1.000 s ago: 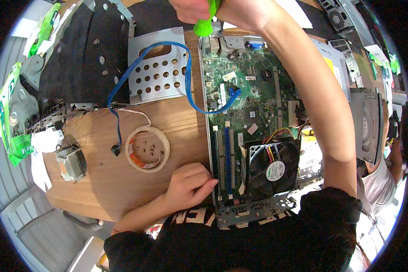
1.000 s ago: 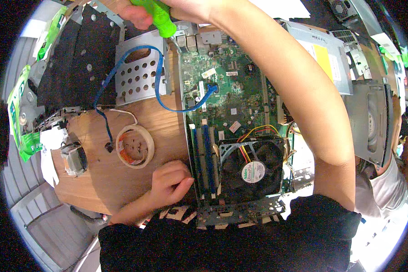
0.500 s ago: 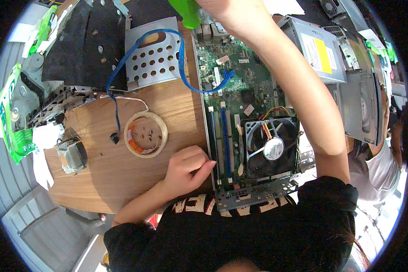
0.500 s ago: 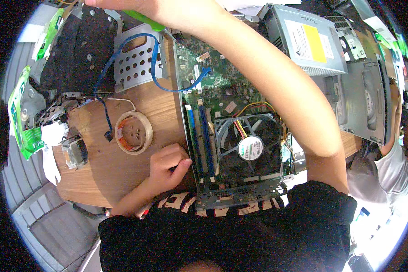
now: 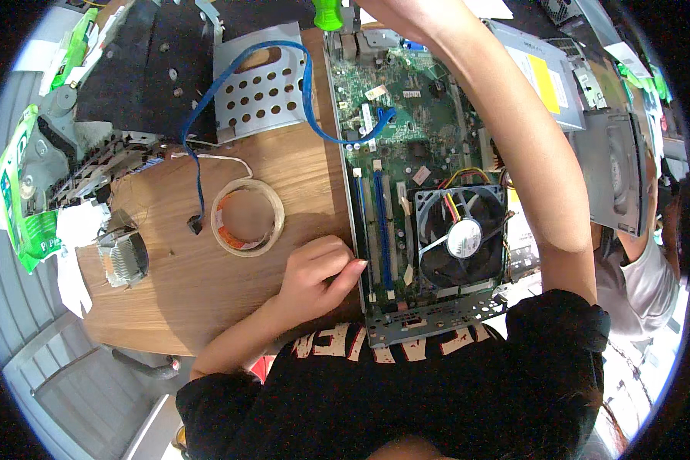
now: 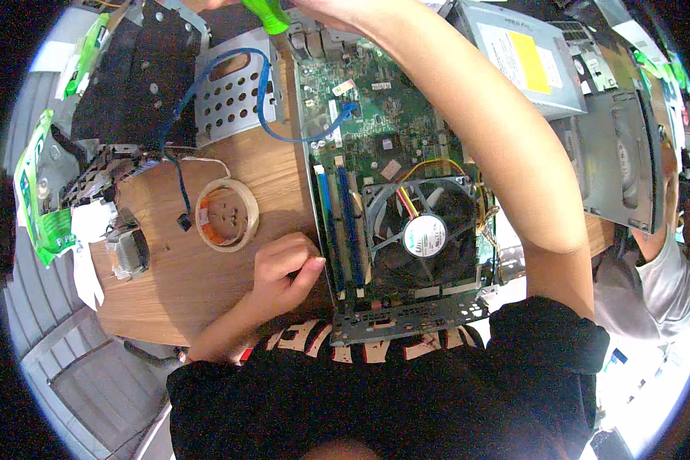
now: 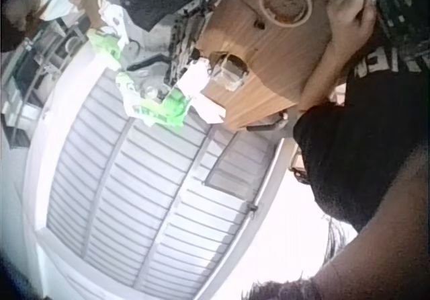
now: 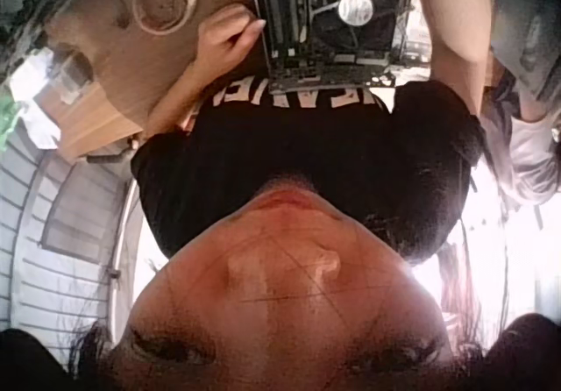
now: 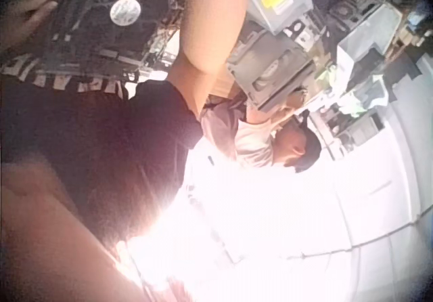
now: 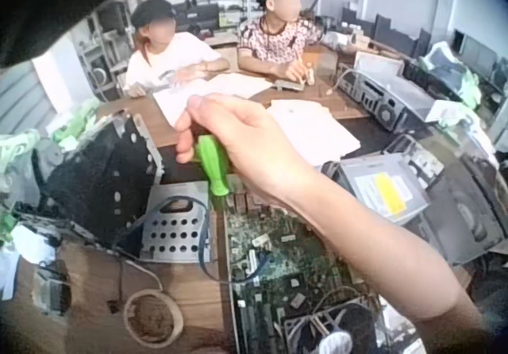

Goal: The person uses a screwdriver to remove and replace screws on a computer motherboard and case, handling a cooling fan and small metal components by hand while working inside the open chassis on a wooden table.

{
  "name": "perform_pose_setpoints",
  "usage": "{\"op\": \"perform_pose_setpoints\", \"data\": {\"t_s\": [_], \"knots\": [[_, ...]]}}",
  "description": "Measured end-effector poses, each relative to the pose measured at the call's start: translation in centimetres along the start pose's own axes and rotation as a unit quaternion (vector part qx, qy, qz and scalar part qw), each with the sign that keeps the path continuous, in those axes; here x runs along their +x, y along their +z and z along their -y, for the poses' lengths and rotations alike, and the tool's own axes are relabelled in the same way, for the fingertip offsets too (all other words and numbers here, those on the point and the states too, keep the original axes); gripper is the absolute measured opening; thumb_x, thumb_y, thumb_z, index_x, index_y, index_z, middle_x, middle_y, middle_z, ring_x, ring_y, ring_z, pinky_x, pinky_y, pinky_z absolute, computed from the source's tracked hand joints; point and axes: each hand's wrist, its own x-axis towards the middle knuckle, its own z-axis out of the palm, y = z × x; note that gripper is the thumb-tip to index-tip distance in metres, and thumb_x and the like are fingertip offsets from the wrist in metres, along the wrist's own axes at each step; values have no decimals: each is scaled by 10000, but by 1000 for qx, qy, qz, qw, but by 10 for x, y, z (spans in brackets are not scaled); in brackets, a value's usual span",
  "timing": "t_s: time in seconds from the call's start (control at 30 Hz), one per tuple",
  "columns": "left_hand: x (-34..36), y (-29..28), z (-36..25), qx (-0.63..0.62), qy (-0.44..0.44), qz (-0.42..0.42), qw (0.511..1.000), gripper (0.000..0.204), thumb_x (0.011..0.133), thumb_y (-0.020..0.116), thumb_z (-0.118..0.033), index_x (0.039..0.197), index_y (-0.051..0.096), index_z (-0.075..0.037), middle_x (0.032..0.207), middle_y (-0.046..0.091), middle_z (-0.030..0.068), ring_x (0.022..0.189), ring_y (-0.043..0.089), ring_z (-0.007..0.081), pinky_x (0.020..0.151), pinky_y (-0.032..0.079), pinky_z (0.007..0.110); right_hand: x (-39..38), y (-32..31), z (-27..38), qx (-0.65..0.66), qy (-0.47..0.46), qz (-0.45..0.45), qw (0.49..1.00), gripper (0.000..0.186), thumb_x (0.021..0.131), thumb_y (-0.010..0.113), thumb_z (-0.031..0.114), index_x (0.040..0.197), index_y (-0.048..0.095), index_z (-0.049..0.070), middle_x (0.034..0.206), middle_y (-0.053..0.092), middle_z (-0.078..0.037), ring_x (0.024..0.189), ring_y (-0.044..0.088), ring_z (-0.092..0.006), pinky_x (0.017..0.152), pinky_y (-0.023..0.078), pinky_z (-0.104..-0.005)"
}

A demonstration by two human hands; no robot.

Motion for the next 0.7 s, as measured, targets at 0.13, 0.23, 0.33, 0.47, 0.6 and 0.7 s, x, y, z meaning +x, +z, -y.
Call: {"op": "perform_pose_setpoints", "data": {"t_s": [0.13, 0.23, 0.33, 0.47, 0.6, 0.7], "knots": [[2, 1, -2, 39, 5, 1, 999, 298, 914, 721, -48, 694, 526, -1, 653, 445, 131, 577, 464, 311, 534, 358, 428, -3, -7, 13, -81, 32, -66, 994, 311, 1096, 525, 325, 1030, 600, 31, 815, 664, -42, 748, 644, -128, 713, 525, -270], [5, -2, -9, 23, -24, -7, 999, 276, 938, 697, -63, 712, 557, 10, 674, 504, 132, 608, 514, 305, 555, 395, 407, -2, -3, 18, -201, 22, -44, 978, 350, 1051, 537, 315, 787, 550, 85, 706, 514, 21, 711, 487, -91, 695, 394, -290], [9, -13, -22, -34, -73, -35, 996, 143, 959, 671, -51, 833, 638, 7, 807, 655, 99, 732, 625, 208, 659, 487, 332, 1, -1, 24, -324, -18, -48, 945, 377, 1001, 681, 419, 812, 603, 102, 705, 550, 59, 651, 480, -30, 581, 381, -238], [40, -36, -46, -117, -85, -106, 984, 236, 988, 639, -32, 1217, 595, -1, 1176, 642, 93, 1106, 617, 154, 935, 534, 338, 10, -5, 34, -352, -65, -29, 933, 353, 958, 750, 362, 781, 640, 76, 675, 576, 49, 632, 501, -29, 558, 398, -251], [124, -56, -48, -93, 14, -167, 981, 737, 978, 661, -34, 1581, 238, -17, 1516, 440, 199, 1422, 446, 258, 1174, 391, 436, 14, -9, 49, -438, -54, 26, 897, 337, 927, 786, 322, 771, 685, 41, 683, 647, 3, 641, 569, -46, 582, 465, -269], [190, -68, -32, -76, 21, -150, 986, 885, 947, 686, 6, 1621, 114, -23, 1578, 367, 248, 1488, 374, 296, 1209, 338, 452, 17, -6, 57, -470, -96, 24, 877, 272, 828, 831, 284, 834, 729, 32, 741, 715, -105, 703, 690, -213, 661, 538, -357]]}}
